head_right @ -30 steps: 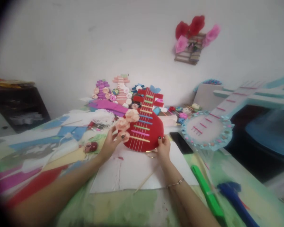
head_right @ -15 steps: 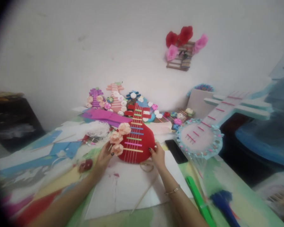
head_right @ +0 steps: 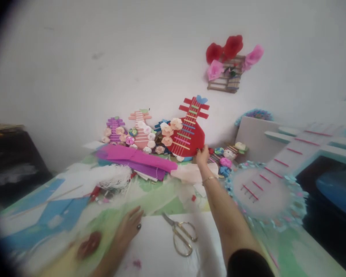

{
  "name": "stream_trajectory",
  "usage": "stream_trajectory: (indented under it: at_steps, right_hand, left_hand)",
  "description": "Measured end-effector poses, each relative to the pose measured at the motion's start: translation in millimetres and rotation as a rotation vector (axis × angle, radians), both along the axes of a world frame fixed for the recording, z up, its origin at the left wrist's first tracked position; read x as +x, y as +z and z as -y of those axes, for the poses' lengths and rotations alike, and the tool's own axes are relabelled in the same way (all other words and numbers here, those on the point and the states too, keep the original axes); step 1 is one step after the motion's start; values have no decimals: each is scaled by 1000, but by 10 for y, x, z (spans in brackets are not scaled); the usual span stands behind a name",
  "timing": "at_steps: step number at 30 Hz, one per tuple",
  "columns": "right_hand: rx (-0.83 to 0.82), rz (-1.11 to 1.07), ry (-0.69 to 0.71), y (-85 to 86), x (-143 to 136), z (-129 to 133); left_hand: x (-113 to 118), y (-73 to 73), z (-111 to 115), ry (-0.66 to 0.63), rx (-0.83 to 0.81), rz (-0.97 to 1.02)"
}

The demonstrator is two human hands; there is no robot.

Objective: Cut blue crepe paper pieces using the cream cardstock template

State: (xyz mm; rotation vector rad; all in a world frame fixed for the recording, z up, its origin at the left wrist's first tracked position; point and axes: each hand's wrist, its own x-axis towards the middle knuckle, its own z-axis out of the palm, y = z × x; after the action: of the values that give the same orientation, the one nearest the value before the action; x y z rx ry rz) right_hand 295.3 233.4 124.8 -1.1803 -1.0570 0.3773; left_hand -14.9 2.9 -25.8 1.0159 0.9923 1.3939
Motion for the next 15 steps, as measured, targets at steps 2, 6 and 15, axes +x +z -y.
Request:
stream_trajectory:
  at_steps: [2,6,15]
  right_hand:
    - [-71,54,-53,-5,-136,-297]
    - [-179,149,-102,-119,-428,-785]
    - [-304,282,-112,-571,-843,-1320]
  left_hand:
    - [-8,-54,-34,-9,-11,-9]
    - [-35,-230,-147,20,-24,-12]
    - [-118,-421,-278,-30,-173,7]
